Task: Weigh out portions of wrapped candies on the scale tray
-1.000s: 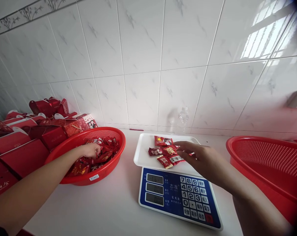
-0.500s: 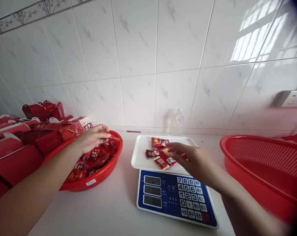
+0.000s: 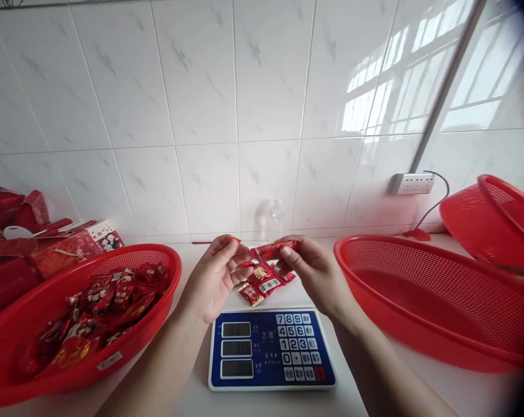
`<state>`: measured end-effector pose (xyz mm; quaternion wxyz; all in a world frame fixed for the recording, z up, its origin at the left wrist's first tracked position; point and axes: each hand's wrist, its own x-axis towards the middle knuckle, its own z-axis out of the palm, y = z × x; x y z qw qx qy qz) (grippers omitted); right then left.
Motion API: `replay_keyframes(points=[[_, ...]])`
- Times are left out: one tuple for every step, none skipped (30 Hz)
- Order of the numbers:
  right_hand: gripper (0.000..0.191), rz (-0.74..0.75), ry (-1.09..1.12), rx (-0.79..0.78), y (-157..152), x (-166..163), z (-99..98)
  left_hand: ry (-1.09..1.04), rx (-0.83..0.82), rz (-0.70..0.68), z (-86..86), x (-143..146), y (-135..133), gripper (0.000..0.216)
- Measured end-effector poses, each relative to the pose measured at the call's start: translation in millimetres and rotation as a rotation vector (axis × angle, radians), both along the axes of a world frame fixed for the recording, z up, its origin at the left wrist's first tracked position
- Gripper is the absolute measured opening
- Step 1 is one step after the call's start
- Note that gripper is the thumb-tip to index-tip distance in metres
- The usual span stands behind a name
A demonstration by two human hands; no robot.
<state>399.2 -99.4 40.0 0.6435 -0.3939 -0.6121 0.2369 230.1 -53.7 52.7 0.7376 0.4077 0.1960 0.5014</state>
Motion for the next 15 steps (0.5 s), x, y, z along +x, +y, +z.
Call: replay_keyframes(points=[[0.021,-0.065,0.044,0.039,0.8,4.1,2.4,-0.038,-0.053,0.025,-2.1,2.7,1.9,0.006],[0.022,-0.122,0.079,0.081,1.5,7.1,3.8,-0.063,-0.111,0.039,-4.2,4.7,3.8,0.005],[0.023,-0.167,0.096,0.121,2.3,8.5,4.1,-0.076,-0.164,0.041,-6.3,6.4,5.6,0.007],[0.024,-0.195,0.087,0.159,3.2,8.1,2.9,-0.085,-0.207,0.032,-8.4,7.9,7.0,0.009],[0.025,-0.211,0.046,0.192,4.3,5.7,0.3,-0.093,-0.238,0.014,-10.3,9.1,8.0,0.012],[0.027,-0.216,-0.032,0.217,5.5,1.5,-3.4,-0.103,-0.260,-0.012,-12.0,10.3,8.4,0.017],[0.028,-0.207,-0.141,0.233,6.8,-4.2,-7.8,-0.114,-0.270,-0.041,-13.5,11.4,8.4,0.022],[0.029,-0.192,-0.266,0.243,7.9,-10.9,-12.4,-0.120,-0.271,-0.068,-14.7,12.5,8.0,0.028],[0.030,-0.174,-0.391,0.243,8.8,-17.9,-16.8,-0.119,-0.265,-0.083,-15.7,13.3,7.6,0.031],[0.032,-0.153,-0.499,0.236,9.3,-24.4,-20.3,-0.110,-0.256,-0.080,-16.5,13.8,7.3,0.032],[0.033,-0.128,-0.582,0.226,9.4,-29.6,-22.6,-0.092,-0.249,-0.062,-17.1,13.8,7.3,0.029],[0.035,-0.100,-0.636,0.214,9.2,-32.9,-23.4,-0.069,-0.253,-0.035,-17.4,13.2,7.8,0.024],[0.036,-0.075,-0.662,0.202,8.7,-33.7,-22.8,-0.046,-0.263,-0.002,-17.1,11.8,8.7,0.020],[0.037,-0.059,-0.667,0.188,8.2,-31.9,-20.9,-0.035,-0.274,0.037,-16.1,9.4,9.9,0.018],[0.036,-0.061,-0.659,0.173,7.8,-27.4,-18.2,-0.044,-0.284,0.079,-14.0,6.2,11.1,0.017]])
